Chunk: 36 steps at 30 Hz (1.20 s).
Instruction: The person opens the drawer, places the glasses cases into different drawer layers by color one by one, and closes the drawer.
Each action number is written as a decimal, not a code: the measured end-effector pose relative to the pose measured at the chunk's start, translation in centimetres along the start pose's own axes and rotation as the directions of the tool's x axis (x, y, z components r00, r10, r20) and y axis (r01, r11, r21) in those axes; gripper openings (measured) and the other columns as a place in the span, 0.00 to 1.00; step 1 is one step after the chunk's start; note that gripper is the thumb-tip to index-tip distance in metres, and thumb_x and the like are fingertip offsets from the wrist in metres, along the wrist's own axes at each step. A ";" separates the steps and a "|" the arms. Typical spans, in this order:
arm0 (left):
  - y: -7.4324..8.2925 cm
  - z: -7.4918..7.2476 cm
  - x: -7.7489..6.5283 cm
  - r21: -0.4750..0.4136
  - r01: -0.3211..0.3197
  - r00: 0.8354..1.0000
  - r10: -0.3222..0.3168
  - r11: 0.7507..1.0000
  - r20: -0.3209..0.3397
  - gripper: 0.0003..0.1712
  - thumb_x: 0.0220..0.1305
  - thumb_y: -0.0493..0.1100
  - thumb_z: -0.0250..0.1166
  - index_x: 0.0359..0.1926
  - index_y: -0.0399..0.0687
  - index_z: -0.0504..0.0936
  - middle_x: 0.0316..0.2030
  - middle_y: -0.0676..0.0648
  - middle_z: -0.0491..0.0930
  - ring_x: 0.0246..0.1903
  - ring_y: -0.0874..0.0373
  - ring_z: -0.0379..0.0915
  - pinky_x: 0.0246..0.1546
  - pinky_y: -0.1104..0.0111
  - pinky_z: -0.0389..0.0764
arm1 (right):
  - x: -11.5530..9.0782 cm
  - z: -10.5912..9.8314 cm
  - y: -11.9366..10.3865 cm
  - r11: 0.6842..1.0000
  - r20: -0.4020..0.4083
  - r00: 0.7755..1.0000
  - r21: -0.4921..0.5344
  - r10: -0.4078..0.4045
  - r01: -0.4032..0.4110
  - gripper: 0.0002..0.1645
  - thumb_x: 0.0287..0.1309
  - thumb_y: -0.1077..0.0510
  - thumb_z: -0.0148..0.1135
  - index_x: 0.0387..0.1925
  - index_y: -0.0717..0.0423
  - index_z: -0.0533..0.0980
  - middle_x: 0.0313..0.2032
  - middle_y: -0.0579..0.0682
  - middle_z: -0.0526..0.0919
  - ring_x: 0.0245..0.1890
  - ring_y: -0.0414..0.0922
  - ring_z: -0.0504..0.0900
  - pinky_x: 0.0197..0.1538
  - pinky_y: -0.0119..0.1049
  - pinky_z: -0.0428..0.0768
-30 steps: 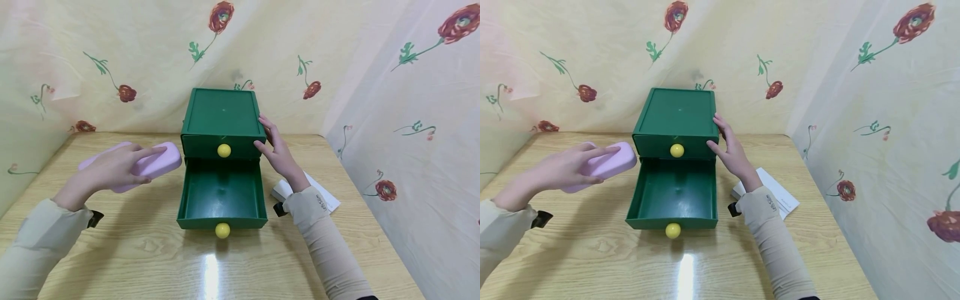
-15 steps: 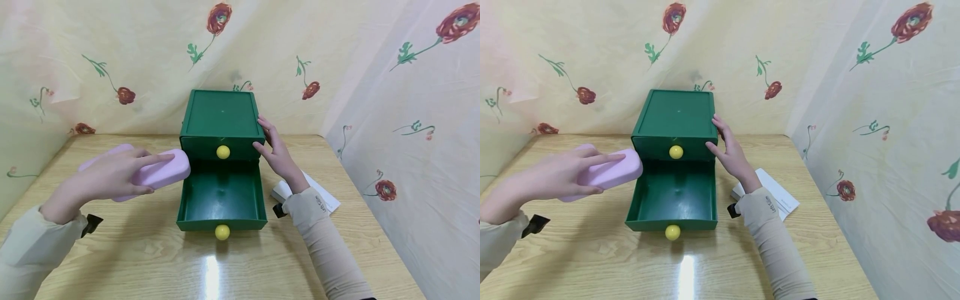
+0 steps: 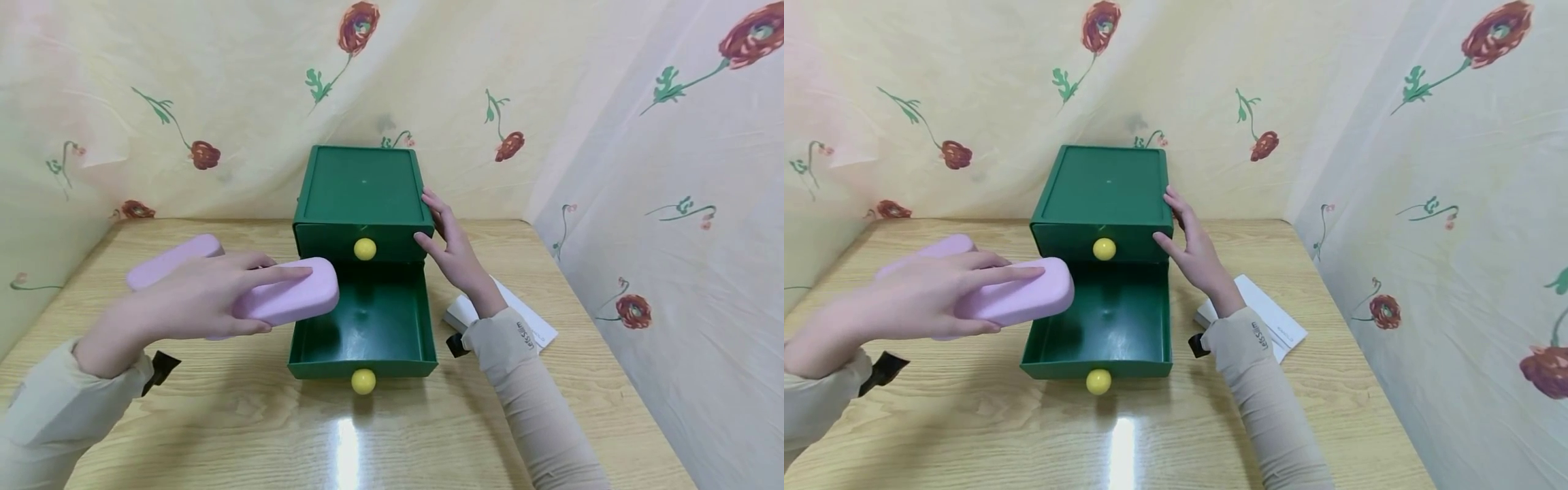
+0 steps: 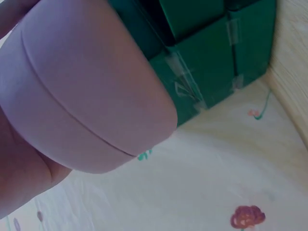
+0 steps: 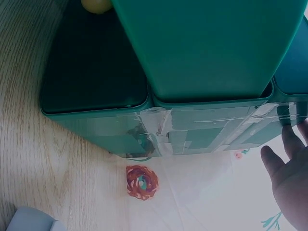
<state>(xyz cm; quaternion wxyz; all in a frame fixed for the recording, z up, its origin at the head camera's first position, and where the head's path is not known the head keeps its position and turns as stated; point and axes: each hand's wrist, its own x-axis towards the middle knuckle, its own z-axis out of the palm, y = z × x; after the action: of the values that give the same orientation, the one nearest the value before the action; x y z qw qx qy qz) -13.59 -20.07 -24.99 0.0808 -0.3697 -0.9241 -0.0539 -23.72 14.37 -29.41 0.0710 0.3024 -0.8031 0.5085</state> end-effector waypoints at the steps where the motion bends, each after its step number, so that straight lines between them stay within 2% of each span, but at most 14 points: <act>1: 0.2 0.0 0.2 -0.005 -0.005 1.000 0.005 1.000 0.004 0.42 0.49 0.56 0.75 0.67 0.72 0.70 0.48 0.51 0.79 0.33 0.62 0.72 0.33 0.70 0.63 | 0.0 0.0 0.0 1.000 0.001 1.000 0.002 -0.001 0.001 0.35 0.68 0.68 0.49 0.73 0.63 0.50 0.76 0.57 0.47 0.75 0.57 0.52 0.75 0.55 0.53; 10: 1.4 0.3 2.0 -0.102 -0.118 0.993 0.119 0.988 0.000 0.42 0.49 0.51 0.75 0.67 0.67 0.70 0.42 0.52 0.77 0.33 0.62 0.69 0.33 0.70 0.71 | 0.0 0.0 0.2 1.000 0.001 1.000 0.003 -0.001 0.001 0.36 0.68 0.68 0.48 0.73 0.62 0.49 0.77 0.56 0.46 0.75 0.56 0.51 0.75 0.55 0.53; 20: 2.2 0.5 3.6 -0.105 -0.121 0.991 0.126 0.987 0.042 0.41 0.52 0.52 0.74 0.67 0.71 0.68 0.46 0.52 0.77 0.33 0.61 0.70 0.26 0.72 0.67 | 0.0 0.1 0.2 1.000 0.000 1.000 -0.009 -0.002 0.002 0.35 0.68 0.69 0.49 0.73 0.63 0.50 0.76 0.58 0.46 0.75 0.57 0.52 0.75 0.55 0.53; 24: 2.4 0.6 4.3 -0.104 -0.119 0.990 0.126 0.987 0.057 0.41 0.52 0.54 0.74 0.67 0.70 0.68 0.47 0.51 0.78 0.35 0.59 0.72 0.27 0.70 0.70 | 0.1 0.1 0.2 1.000 0.002 1.000 -0.011 -0.001 0.001 0.36 0.68 0.68 0.49 0.73 0.63 0.50 0.76 0.57 0.46 0.75 0.57 0.52 0.75 0.55 0.53; 36: 2.9 1.5 6.7 -0.122 -0.172 0.981 0.182 0.978 0.074 0.41 0.51 0.55 0.74 0.67 0.64 0.70 0.49 0.47 0.79 0.42 0.56 0.74 0.33 0.67 0.77 | 0.0 0.1 0.1 1.000 -0.001 1.000 -0.026 0.003 -0.003 0.35 0.68 0.68 0.49 0.73 0.63 0.50 0.76 0.58 0.46 0.75 0.58 0.52 0.75 0.56 0.53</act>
<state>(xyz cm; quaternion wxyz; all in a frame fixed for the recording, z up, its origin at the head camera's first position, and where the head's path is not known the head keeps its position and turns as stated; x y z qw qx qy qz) -16.54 -13.17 -25.08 0.0246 -0.4564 -0.8854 -0.0840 -23.76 14.31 -29.53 0.0746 0.3001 -0.8101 0.4982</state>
